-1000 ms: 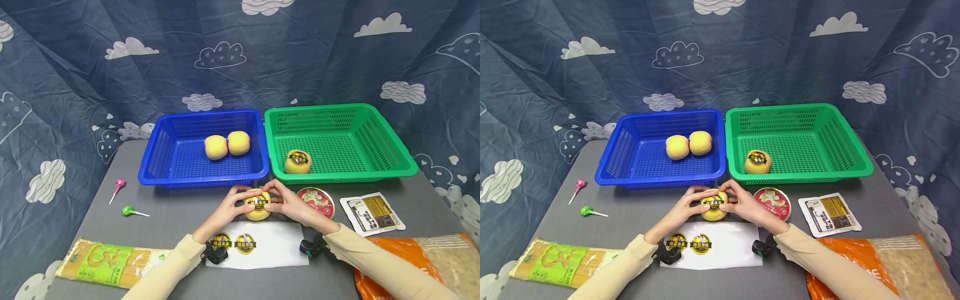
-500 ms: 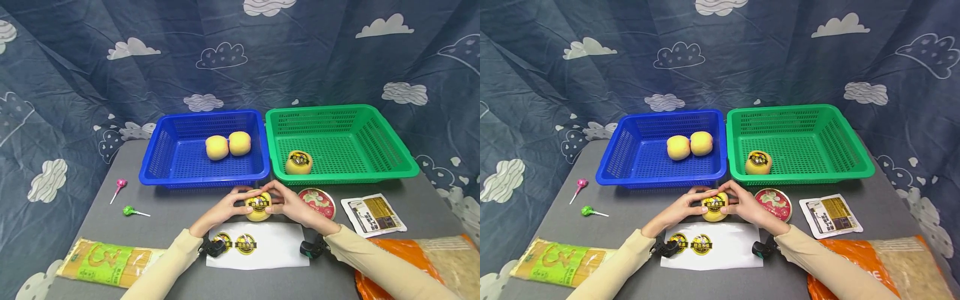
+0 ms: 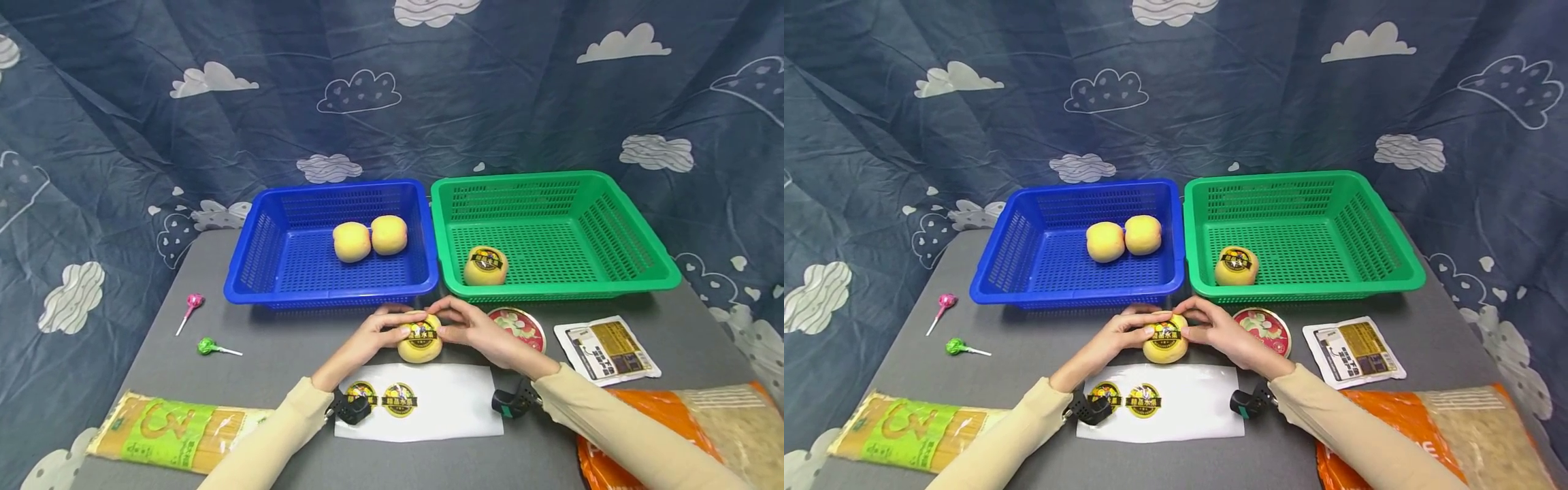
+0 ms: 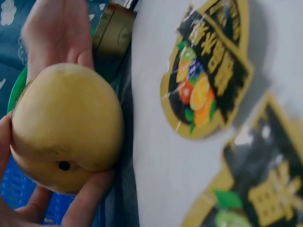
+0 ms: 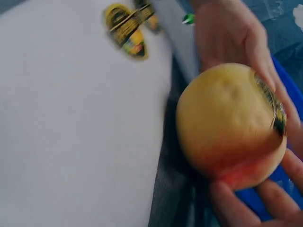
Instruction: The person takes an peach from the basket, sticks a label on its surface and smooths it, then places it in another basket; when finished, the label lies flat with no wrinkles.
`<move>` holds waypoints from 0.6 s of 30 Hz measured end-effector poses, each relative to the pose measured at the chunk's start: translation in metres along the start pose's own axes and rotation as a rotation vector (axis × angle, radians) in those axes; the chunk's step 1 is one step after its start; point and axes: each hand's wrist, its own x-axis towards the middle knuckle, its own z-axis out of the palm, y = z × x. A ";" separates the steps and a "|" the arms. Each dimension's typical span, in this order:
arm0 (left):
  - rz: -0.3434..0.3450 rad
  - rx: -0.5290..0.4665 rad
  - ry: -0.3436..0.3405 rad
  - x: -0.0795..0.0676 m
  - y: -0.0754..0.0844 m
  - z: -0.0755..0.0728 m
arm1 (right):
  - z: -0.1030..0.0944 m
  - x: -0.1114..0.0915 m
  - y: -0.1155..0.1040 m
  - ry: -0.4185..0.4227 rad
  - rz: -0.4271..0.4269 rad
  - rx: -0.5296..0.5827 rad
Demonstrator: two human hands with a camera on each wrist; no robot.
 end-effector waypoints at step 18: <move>0.123 0.367 -0.016 0.005 -0.021 0.006 | -0.004 -0.025 -0.018 0.022 -0.094 -0.128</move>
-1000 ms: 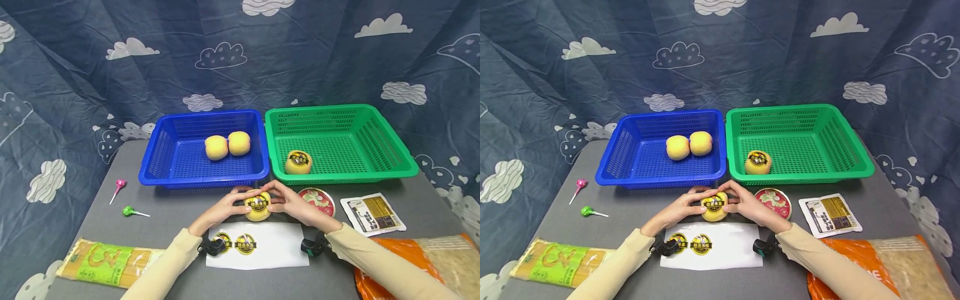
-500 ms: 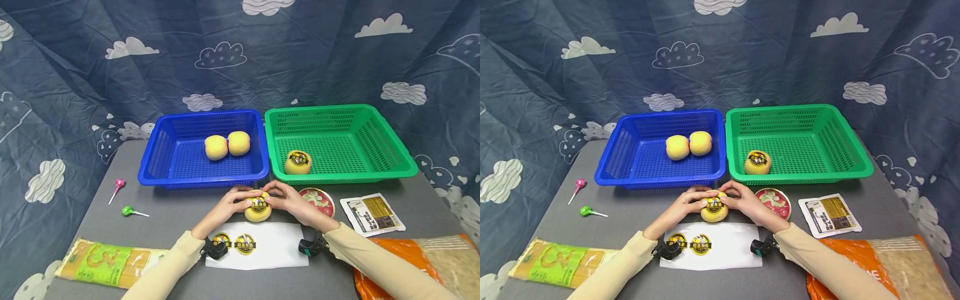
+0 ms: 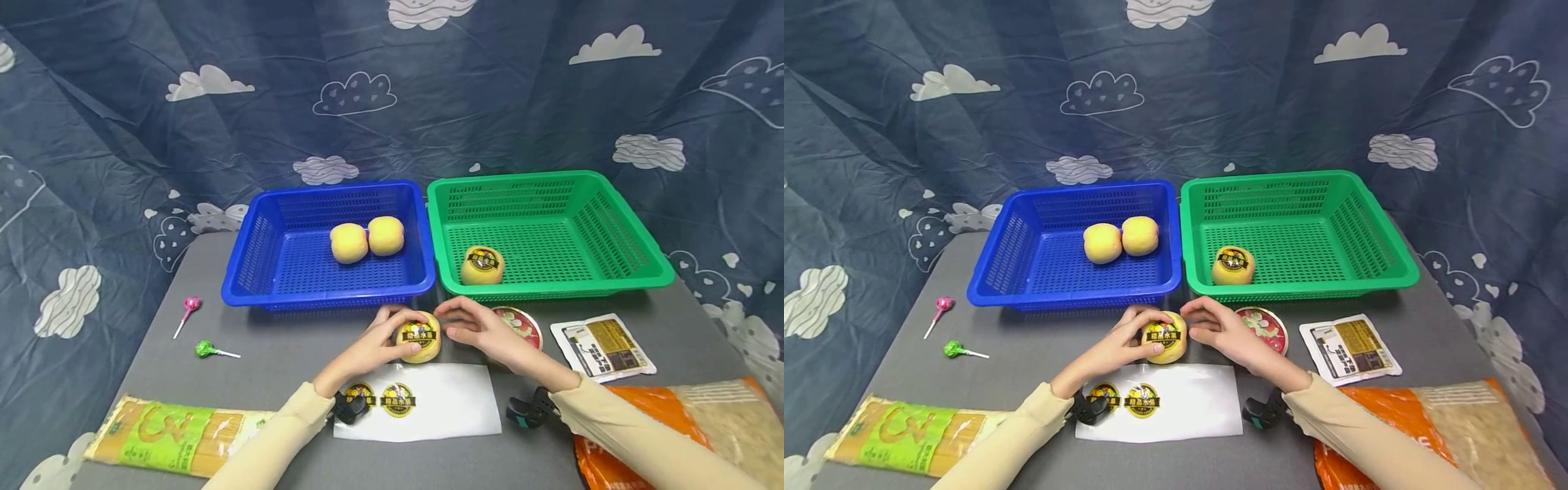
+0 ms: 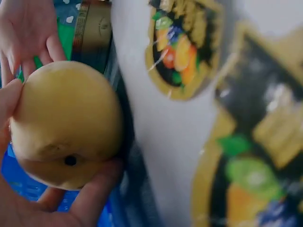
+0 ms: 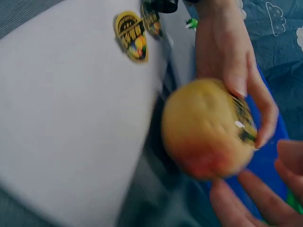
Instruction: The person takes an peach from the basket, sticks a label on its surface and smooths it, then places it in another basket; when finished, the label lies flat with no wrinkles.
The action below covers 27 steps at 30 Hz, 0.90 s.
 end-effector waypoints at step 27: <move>0.262 -0.060 0.044 0.078 0.085 -0.006 | -0.114 -0.069 0.017 0.401 -0.021 0.123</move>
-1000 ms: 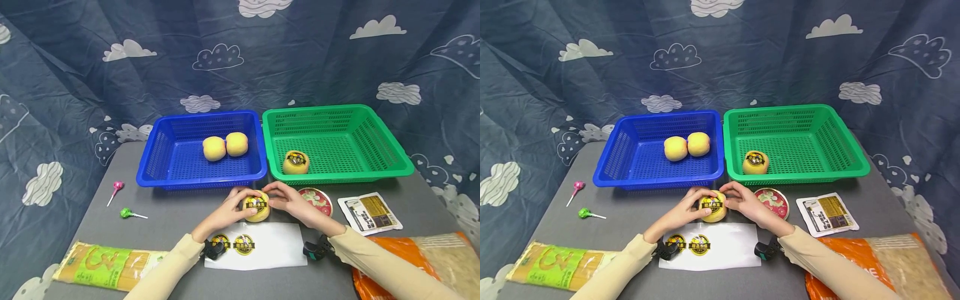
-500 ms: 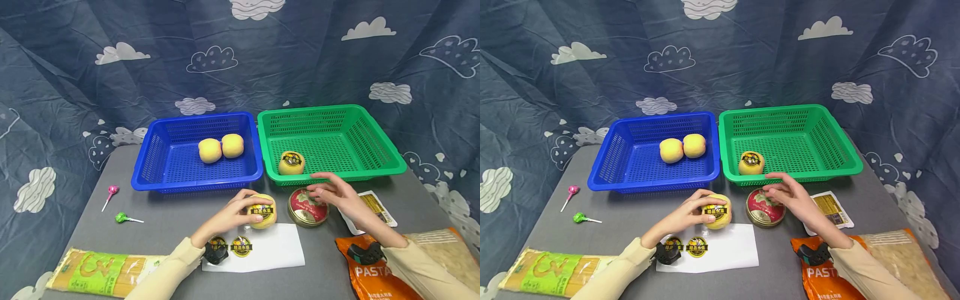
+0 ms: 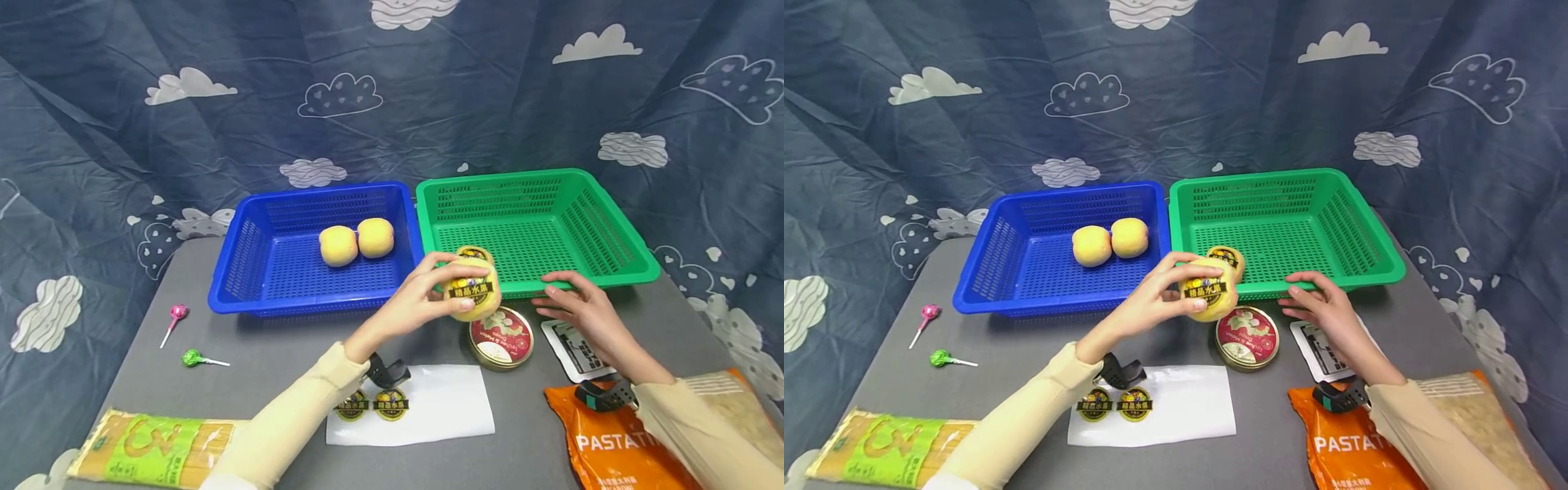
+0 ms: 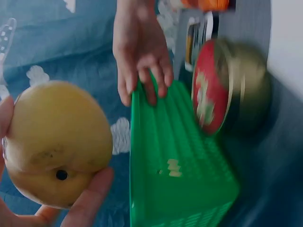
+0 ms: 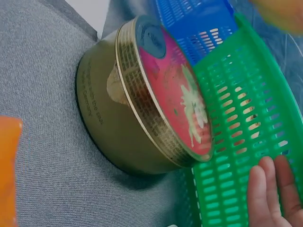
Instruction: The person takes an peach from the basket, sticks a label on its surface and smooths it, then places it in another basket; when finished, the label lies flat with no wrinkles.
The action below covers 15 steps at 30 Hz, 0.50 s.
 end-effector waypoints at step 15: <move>-0.208 0.189 -0.009 0.129 -0.045 -0.025 | -0.002 0.002 0.003 -0.017 -0.014 0.102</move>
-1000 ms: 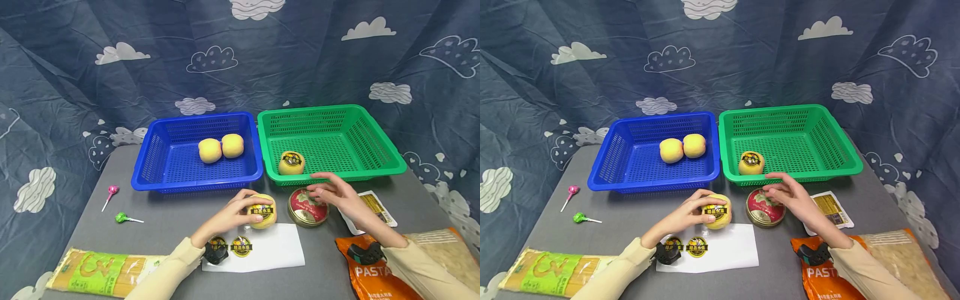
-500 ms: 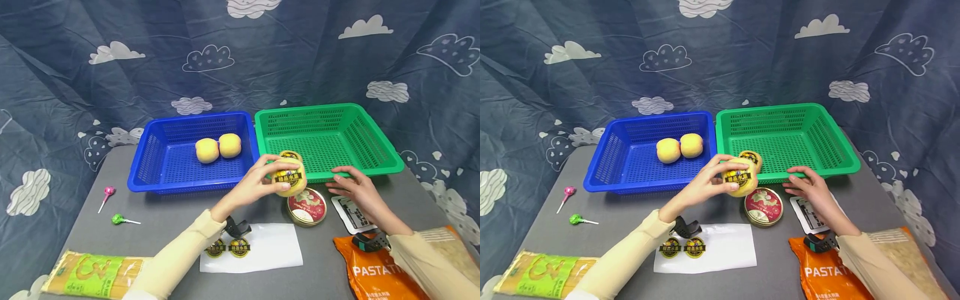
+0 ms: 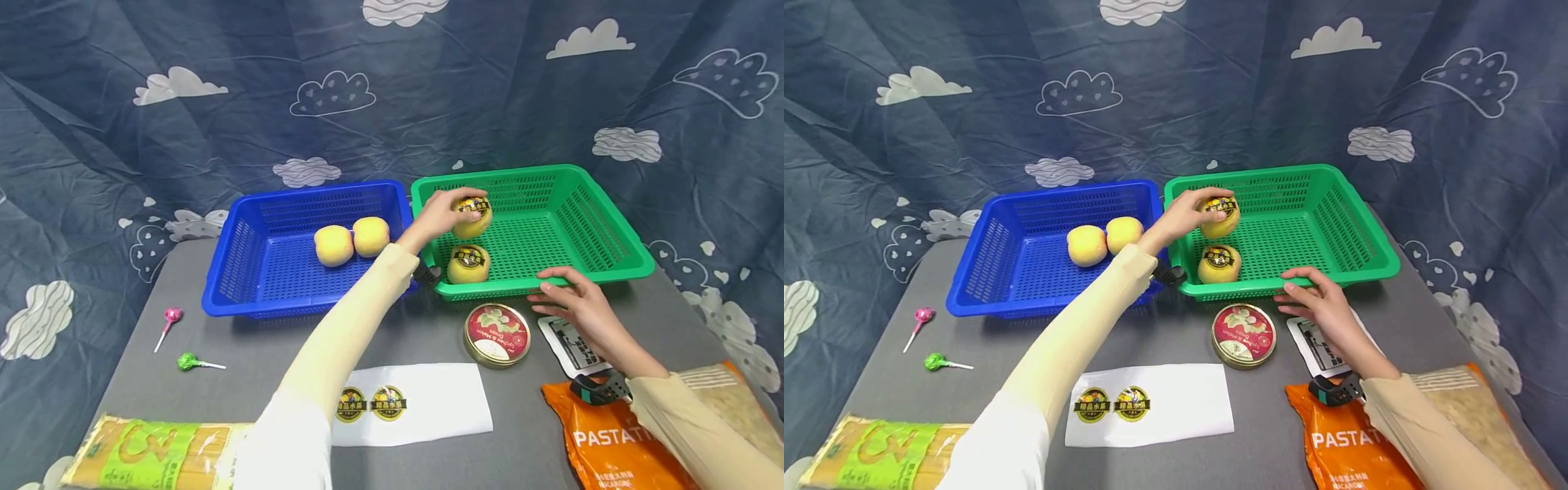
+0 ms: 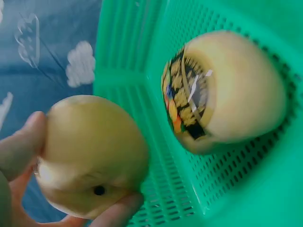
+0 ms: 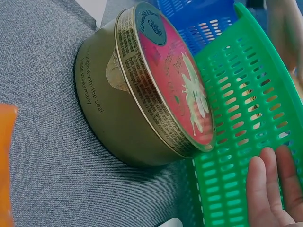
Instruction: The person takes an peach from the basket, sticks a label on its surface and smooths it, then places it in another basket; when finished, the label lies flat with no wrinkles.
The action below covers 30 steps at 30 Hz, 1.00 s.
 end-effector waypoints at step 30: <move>-0.268 0.096 -0.104 0.008 0.005 -0.001 | 0.003 0.001 0.001 0.041 0.033 -0.040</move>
